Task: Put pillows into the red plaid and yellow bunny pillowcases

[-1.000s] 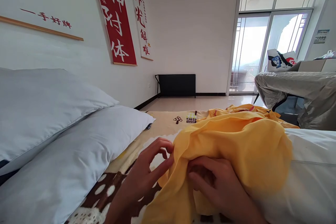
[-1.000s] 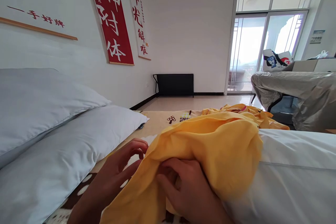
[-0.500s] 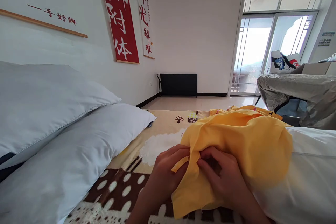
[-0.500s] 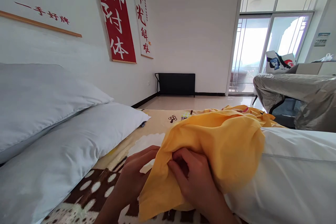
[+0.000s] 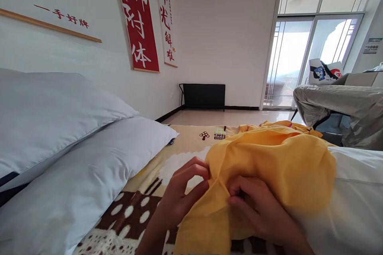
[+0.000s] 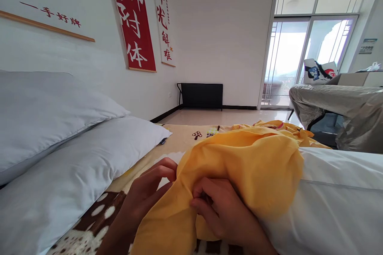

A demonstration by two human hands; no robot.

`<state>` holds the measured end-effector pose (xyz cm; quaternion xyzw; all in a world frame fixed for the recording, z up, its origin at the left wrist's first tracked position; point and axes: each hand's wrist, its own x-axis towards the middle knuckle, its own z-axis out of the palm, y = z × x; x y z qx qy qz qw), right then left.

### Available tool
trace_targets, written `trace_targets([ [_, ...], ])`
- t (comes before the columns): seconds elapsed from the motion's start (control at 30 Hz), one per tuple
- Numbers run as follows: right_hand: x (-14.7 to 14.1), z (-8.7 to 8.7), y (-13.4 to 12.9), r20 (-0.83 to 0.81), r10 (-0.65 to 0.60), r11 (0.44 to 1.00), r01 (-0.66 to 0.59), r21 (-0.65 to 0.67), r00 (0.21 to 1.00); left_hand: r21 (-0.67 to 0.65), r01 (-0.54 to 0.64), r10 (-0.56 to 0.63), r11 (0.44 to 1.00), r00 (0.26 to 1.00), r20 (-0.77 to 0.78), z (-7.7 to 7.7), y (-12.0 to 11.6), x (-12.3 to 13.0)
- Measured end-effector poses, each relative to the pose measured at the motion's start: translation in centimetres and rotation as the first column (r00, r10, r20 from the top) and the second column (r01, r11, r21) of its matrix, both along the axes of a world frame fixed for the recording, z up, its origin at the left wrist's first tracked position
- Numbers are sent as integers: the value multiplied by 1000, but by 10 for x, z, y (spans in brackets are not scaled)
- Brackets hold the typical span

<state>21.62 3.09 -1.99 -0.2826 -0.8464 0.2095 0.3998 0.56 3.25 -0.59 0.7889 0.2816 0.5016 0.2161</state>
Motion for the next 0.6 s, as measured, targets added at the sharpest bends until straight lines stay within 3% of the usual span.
trace_targets([
  [0.23,4,2,-2,6,58,998,-58,4,998,47,-78,77,996,997,17,-1,0,-1],
  [0.5,-3,-5,-3,-138,-53,995,64,76,989,-250,51,-26,967,994,102,-9,-3,10],
  [0.6,-4,-8,-2,-119,-77,994,86,67,990,-161,52,-18,986,979,201,-15,10,17],
])
